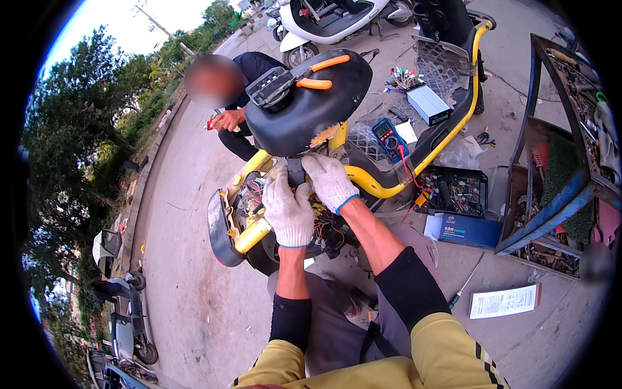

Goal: The person works on the exposed wiring under the seat of a yellow electric scooter, using gloved hands to connect and secure wire connectors. A multimeter is visible nearby, and another person sits in the background.

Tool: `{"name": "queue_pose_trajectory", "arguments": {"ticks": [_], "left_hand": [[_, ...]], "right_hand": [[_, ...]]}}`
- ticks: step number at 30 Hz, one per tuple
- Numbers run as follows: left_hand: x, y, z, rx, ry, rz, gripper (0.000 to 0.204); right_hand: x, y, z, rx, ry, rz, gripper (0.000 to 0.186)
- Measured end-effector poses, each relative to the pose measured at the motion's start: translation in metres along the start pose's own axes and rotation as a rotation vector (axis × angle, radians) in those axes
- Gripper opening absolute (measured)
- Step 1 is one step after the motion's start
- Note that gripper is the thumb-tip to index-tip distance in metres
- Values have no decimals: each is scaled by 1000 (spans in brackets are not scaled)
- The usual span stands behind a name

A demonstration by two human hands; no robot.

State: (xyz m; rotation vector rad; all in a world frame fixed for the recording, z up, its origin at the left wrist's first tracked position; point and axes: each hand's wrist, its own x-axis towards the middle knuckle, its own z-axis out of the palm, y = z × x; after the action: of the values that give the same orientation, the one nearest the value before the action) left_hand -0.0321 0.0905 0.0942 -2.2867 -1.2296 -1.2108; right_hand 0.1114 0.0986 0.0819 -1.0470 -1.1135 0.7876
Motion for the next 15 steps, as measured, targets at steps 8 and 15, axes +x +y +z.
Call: {"name": "queue_pose_trajectory", "arguments": {"ticks": [8,15], "left_hand": [[1,3,-5,3,-17,-9,58],[1,3,-5,-1,-8,-7,58]], "right_hand": [[0,3,1,5,-12,14,40],[-1,-2,-1,-44,-28,-6,36]]}}
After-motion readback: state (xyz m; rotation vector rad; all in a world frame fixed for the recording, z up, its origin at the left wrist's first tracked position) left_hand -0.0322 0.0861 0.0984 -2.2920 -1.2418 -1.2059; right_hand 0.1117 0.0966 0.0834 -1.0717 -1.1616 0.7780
